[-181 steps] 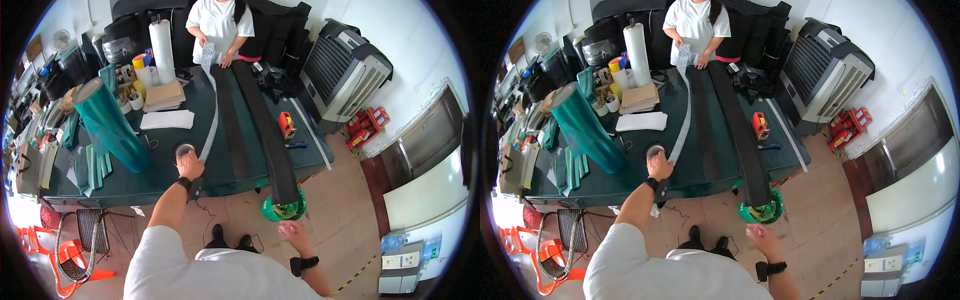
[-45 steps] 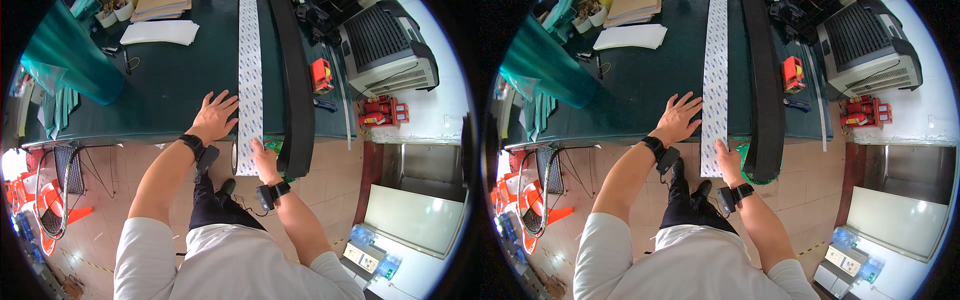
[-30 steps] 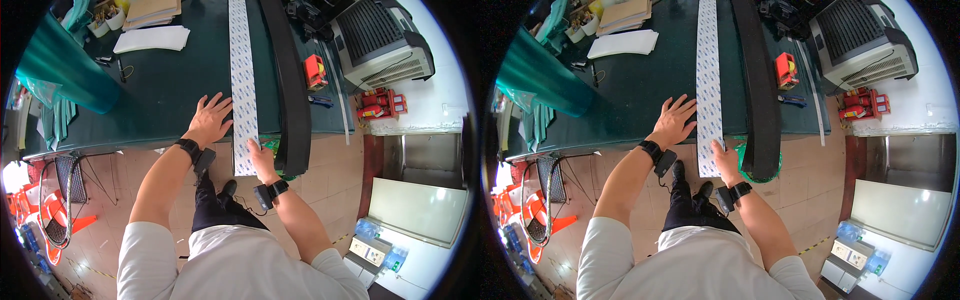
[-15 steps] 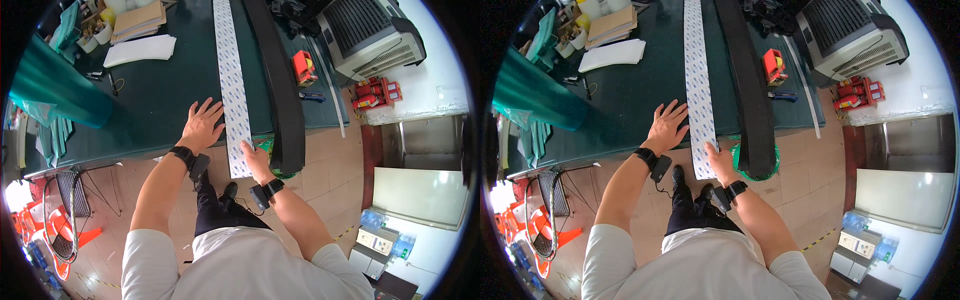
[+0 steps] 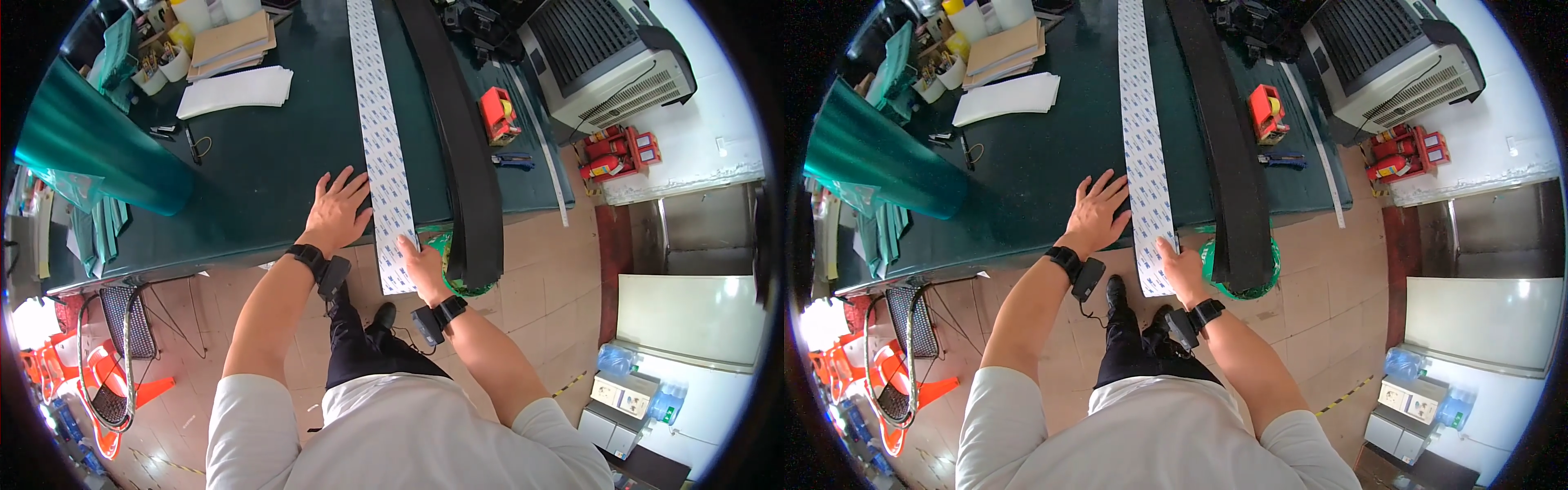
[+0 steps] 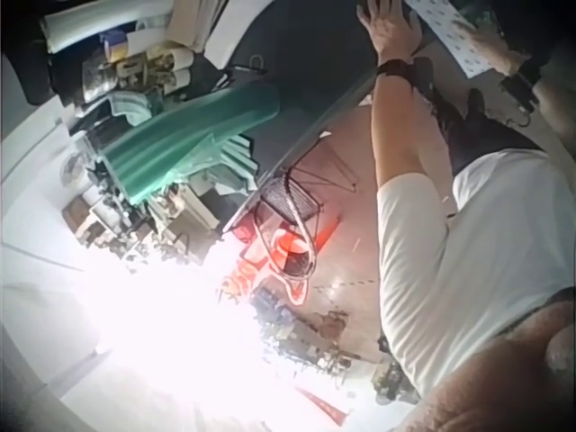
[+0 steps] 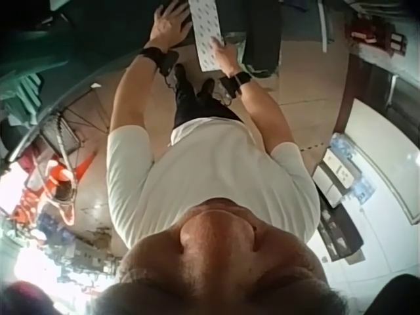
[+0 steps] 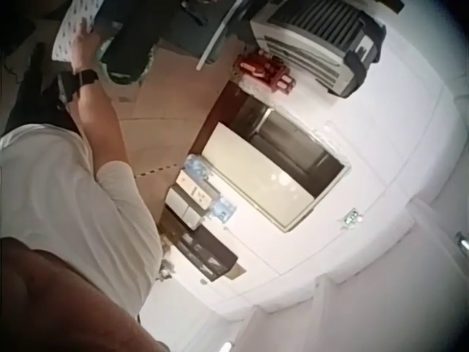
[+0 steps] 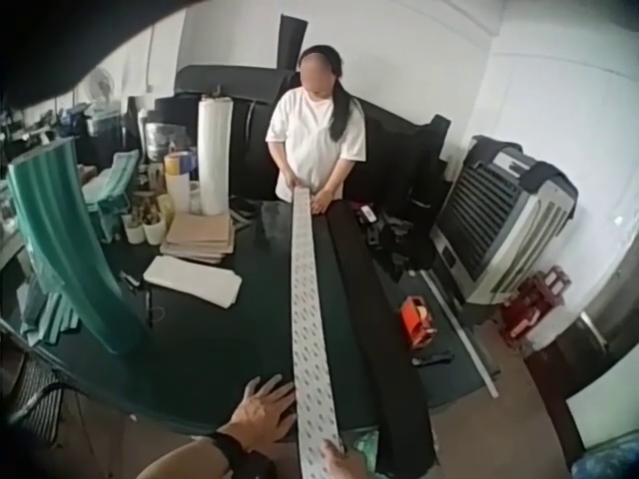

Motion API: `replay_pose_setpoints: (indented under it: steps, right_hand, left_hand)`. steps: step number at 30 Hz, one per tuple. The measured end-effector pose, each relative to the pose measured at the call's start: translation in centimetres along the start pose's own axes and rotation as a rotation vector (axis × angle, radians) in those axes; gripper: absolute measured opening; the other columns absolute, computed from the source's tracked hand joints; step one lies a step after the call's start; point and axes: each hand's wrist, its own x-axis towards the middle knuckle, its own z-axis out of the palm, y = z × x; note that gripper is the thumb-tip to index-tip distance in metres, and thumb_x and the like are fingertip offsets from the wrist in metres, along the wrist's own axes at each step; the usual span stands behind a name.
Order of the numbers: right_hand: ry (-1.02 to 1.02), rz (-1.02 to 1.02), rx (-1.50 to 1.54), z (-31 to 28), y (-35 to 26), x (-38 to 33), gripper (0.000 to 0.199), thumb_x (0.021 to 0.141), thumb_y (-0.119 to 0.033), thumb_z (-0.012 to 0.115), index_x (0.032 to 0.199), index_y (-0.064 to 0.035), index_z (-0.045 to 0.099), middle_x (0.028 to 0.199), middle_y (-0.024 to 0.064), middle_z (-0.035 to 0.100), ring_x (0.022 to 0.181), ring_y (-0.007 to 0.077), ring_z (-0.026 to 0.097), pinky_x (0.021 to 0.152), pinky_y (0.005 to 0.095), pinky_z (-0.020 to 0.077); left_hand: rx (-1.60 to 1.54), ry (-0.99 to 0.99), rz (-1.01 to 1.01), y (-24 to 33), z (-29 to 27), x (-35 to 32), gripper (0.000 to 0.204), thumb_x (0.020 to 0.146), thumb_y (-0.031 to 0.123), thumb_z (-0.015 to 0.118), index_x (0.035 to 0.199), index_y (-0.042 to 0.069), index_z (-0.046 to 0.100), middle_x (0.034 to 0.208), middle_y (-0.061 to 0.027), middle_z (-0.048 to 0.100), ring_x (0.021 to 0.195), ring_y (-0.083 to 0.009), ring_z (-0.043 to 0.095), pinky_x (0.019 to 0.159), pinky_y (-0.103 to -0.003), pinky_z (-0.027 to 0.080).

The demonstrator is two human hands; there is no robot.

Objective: The person pulls a length of adhesive tape from a roll and presses it onto a strip of black material on the table. They smooth the tape down by hand, cut it with a tool, and repeat the process.

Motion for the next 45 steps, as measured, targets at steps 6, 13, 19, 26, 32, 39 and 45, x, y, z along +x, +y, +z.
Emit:
replay_pose_setpoints:
  steps: [6, 13, 19, 26, 32, 39, 45]
  right_hand:
    - [-0.04, 0.023, 0.043, -0.5, -0.3, 0.1, 0.054, 0.091, -0.042, 0.071, 0.094, 0.0117, 0.069, 0.08, 0.0107, 0.07, 0.066, 0.0124, 0.062, 0.057, 0.0296, 0.0477]
    - [-0.067, 0.065, 0.084, -0.5, -0.7, 0.0, 0.048, 0.092, -0.038, 0.071, 0.099, 0.0102, 0.069, 0.083, 0.0073, 0.07, 0.067, 0.0089, 0.06, 0.059, 0.0272, 0.047]
    - [-0.06, 0.052, 0.134, -0.4, -0.9, -0.3, 0.051, 0.091, -0.039, 0.071, 0.098, 0.0112, 0.069, 0.081, 0.0075, 0.069, 0.066, 0.009, 0.059, 0.058, 0.0271, 0.0462]
    - [-0.036, 0.059, 0.017, -0.4, -0.7, 0.1, 0.057, 0.09, -0.042, 0.072, 0.096, 0.0142, 0.068, 0.081, 0.0098, 0.069, 0.068, 0.0104, 0.06, 0.06, 0.0283, 0.0474]
    - [0.006, -0.022, -0.005, 0.0, 0.1, 0.4, 0.062, 0.089, -0.047, 0.07, 0.086, 0.0142, 0.068, 0.073, 0.019, 0.07, 0.064, 0.0213, 0.068, 0.057, 0.0346, 0.0496]
    - [-0.03, 0.028, 0.083, -0.2, 0.9, 0.8, 0.058, 0.09, -0.043, 0.072, 0.093, 0.0147, 0.068, 0.081, 0.0123, 0.07, 0.067, 0.0128, 0.061, 0.059, 0.0311, 0.0478]
    - [-0.034, 0.04, -0.015, -0.1, -1.1, 0.0, 0.066, 0.088, -0.052, 0.07, 0.085, 0.0145, 0.068, 0.075, 0.0208, 0.071, 0.067, 0.0266, 0.071, 0.06, 0.0376, 0.051]
  left_hand:
    - [-0.017, 0.012, 0.001, 0.0, -0.3, 0.0, 0.052, 0.093, 0.029, 0.061, 0.141, 0.013, 0.053, 0.147, -0.0046, 0.05, 0.144, -0.0282, 0.036, 0.118, -0.055, 0.023]
    - [-0.045, -0.007, -0.009, 0.1, -0.2, 0.0, 0.053, 0.093, 0.027, 0.062, 0.143, 0.012, 0.052, 0.15, -0.0069, 0.049, 0.145, -0.0297, 0.034, 0.118, -0.057, 0.022]
    - [-0.046, -0.006, -0.008, 0.0, -0.1, -0.2, 0.054, 0.092, 0.027, 0.063, 0.143, 0.012, 0.052, 0.15, -0.0068, 0.049, 0.145, -0.0296, 0.034, 0.118, -0.057, 0.022]
    - [-0.035, -0.012, -0.003, 0.0, -0.2, -0.1, 0.052, 0.092, 0.027, 0.062, 0.141, 0.011, 0.053, 0.149, -0.007, 0.049, 0.145, -0.03, 0.035, 0.118, -0.057, 0.022]
    - [-0.005, 0.018, 0.012, -0.1, -0.2, 0.0, 0.052, 0.092, 0.029, 0.062, 0.14, 0.01, 0.054, 0.147, -0.0067, 0.05, 0.144, -0.0291, 0.036, 0.117, -0.057, 0.023]
    - [-0.042, 0.01, 0.007, 0.1, -0.2, 0.0, 0.053, 0.093, 0.028, 0.06, 0.141, 0.007, 0.052, 0.15, -0.0083, 0.049, 0.144, -0.0309, 0.035, 0.118, -0.056, 0.021]
    - [-0.065, 0.059, -0.11, 0.0, 1.1, 0.1, 0.054, 0.095, 0.03, 0.057, 0.143, 0.005, 0.05, 0.15, -0.0153, 0.046, 0.145, -0.0328, 0.033, 0.119, -0.053, 0.021]
